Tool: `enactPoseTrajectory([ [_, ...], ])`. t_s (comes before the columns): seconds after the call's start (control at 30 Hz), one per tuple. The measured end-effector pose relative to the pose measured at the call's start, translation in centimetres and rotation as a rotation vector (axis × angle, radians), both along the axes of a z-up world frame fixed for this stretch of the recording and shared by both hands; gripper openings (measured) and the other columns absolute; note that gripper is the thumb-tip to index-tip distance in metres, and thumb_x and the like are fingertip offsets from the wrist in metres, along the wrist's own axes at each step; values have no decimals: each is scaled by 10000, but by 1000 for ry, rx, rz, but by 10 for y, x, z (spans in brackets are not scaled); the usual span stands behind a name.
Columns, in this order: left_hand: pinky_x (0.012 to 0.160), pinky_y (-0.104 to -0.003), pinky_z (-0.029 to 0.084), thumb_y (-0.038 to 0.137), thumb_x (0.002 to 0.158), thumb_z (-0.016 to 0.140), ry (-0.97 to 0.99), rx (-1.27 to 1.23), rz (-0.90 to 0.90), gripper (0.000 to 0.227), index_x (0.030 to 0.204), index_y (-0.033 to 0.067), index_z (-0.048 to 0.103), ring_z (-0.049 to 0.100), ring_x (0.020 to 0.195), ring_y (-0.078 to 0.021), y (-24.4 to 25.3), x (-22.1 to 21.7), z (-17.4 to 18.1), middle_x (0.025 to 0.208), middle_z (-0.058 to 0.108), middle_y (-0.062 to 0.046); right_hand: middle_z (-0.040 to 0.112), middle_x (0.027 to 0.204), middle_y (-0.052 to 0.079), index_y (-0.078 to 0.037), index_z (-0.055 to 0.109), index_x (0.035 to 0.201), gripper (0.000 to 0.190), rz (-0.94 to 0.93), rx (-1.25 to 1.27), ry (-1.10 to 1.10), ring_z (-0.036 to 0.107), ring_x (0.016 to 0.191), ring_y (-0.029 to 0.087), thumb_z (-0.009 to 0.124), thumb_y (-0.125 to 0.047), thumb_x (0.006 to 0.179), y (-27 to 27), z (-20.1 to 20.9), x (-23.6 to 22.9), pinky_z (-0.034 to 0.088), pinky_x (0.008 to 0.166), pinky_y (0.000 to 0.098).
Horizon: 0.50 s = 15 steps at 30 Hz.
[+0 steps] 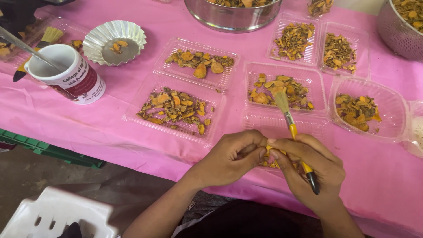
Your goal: Cleaning dried herbal ingredients, likely turmeric or ginger, using a small paintbrush to remove dust or debris from individual pieces.
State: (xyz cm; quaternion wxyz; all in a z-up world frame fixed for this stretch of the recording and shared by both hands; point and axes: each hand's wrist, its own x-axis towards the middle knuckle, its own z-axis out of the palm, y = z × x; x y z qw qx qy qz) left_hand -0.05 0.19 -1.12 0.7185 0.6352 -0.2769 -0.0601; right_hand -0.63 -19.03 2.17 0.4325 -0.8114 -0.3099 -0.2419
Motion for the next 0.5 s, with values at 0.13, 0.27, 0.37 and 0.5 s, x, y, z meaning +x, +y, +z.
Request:
enactPoseTrajectory([
  [0.13,538,-217,282,55,1061,566,13,11,31,66,1084,53,628,317,584,-29,-1,1,-1,668,399,70,730,974,112,-38,745,1066,182,40,-34,36,582,588,76,727,22,894,-4,5,0,487,592,179],
  [0.27,559,-204,309,33,1060,553,45,-33,-6,90,1115,40,624,367,610,-23,1,1,-3,731,496,37,659,819,40,-69,743,1035,161,59,-35,78,448,551,90,745,-1,890,-3,13,4,430,591,205],
  [0.37,593,-193,362,-21,1038,541,67,-20,-5,90,1058,58,581,435,652,-8,0,0,-4,737,524,39,743,975,95,-46,726,1038,154,154,-27,148,707,780,142,727,-9,888,-3,15,6,552,753,228],
  [0.5,562,-176,351,2,1014,572,104,-46,79,111,949,90,592,431,614,4,-3,3,-4,710,539,34,697,966,125,22,642,1219,398,175,-33,148,662,853,203,436,-261,1030,-12,21,-5,559,801,304],
])
